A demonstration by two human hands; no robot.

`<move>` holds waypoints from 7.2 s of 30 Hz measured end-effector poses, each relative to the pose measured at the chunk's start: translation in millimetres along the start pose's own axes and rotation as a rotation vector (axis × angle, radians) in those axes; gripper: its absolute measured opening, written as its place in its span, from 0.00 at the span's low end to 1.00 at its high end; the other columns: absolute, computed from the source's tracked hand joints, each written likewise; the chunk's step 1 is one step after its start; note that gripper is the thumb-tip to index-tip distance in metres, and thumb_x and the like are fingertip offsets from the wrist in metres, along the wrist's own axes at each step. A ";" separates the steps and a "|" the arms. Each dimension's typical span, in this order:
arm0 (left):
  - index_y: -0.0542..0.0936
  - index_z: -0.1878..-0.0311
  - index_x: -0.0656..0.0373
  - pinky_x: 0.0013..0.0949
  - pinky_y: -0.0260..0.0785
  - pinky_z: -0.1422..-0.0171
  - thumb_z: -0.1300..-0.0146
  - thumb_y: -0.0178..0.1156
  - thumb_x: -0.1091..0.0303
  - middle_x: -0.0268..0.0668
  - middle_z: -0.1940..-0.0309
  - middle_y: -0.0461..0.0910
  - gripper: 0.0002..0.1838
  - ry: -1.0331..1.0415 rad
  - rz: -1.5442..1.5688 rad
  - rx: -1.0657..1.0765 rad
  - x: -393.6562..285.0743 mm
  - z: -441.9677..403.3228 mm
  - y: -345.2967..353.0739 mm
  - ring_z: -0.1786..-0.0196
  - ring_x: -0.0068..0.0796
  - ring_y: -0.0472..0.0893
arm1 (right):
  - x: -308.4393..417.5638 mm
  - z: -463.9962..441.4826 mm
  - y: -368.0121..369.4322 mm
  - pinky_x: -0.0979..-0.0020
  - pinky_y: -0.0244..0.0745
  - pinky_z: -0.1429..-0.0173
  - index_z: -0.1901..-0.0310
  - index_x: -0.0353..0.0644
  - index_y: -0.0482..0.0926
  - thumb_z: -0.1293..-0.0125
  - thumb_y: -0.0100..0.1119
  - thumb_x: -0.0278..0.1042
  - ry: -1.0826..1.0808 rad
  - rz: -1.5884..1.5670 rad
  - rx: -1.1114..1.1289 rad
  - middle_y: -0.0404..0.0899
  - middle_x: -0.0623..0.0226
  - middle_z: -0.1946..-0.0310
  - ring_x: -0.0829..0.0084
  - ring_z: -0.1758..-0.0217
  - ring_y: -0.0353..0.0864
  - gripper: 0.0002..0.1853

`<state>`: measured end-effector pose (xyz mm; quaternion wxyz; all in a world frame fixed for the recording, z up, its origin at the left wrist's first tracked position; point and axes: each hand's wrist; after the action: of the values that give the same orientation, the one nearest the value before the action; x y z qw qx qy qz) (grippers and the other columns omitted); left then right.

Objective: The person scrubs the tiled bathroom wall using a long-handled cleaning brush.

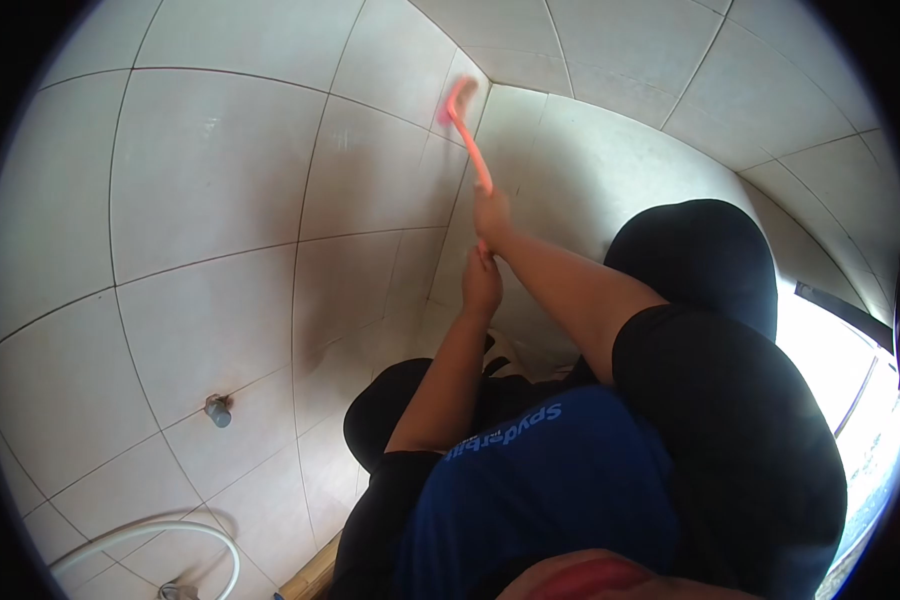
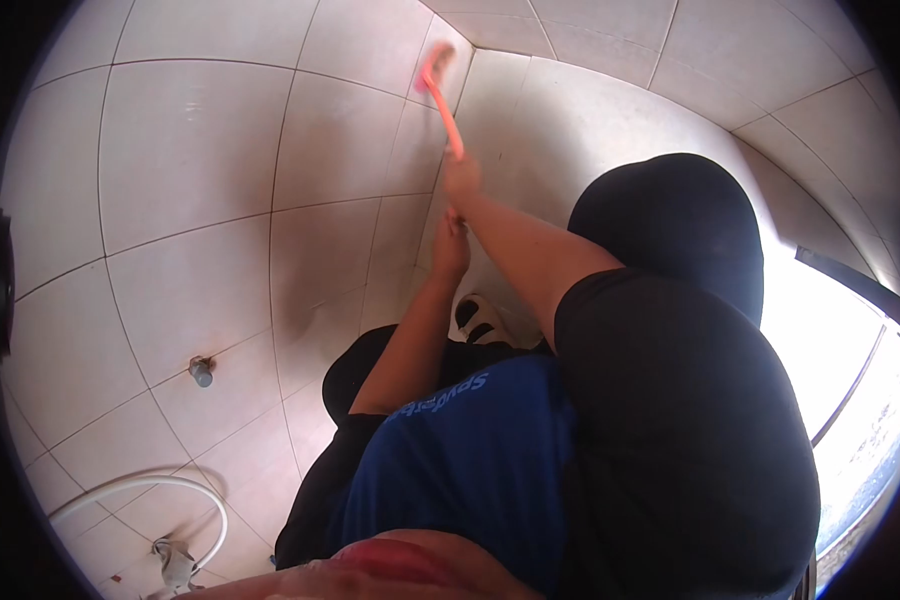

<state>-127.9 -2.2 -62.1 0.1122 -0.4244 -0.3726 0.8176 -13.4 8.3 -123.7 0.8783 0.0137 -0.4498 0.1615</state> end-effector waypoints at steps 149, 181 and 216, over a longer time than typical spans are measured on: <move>0.68 0.71 0.52 0.19 0.48 0.83 0.40 0.44 0.45 0.22 0.86 0.59 0.19 -0.472 0.755 0.166 -7.0 45.9 -44.7 0.86 0.13 0.57 | 48.1 79.3 -9.5 0.77 0.50 0.89 0.78 0.48 0.60 0.39 0.41 0.56 0.082 -0.466 0.476 0.53 0.77 0.92 0.80 0.93 0.51 0.20; 0.69 0.76 0.56 0.31 0.56 0.74 0.39 0.35 0.39 0.31 0.83 0.67 0.29 -0.383 0.308 -0.035 40.7 54.9 8.7 0.80 0.27 0.66 | -60.1 42.4 17.9 0.62 0.63 0.75 0.74 0.36 0.69 0.37 0.36 0.50 0.139 -0.022 0.344 0.69 0.58 0.82 0.64 0.79 0.69 0.23; 0.65 0.50 0.65 0.45 0.51 0.39 0.54 0.57 0.66 0.54 0.47 0.62 0.27 0.138 0.200 -0.270 3.0 28.8 -41.3 0.42 0.54 0.59 | -78.5 30.1 22.2 0.61 0.70 0.71 0.56 0.35 0.64 0.40 0.42 0.36 -0.577 0.535 0.290 0.73 0.52 0.71 0.56 0.71 0.74 0.14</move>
<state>-157.6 13.2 -24.3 -0.0022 -0.5255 -0.4264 0.7363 -86.3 2.9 -170.9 0.6323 0.0645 -0.6377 0.4352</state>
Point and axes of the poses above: each hand's wrist, its own z-axis away from the middle knuckle, its own y-axis out of the palm, x = y × z
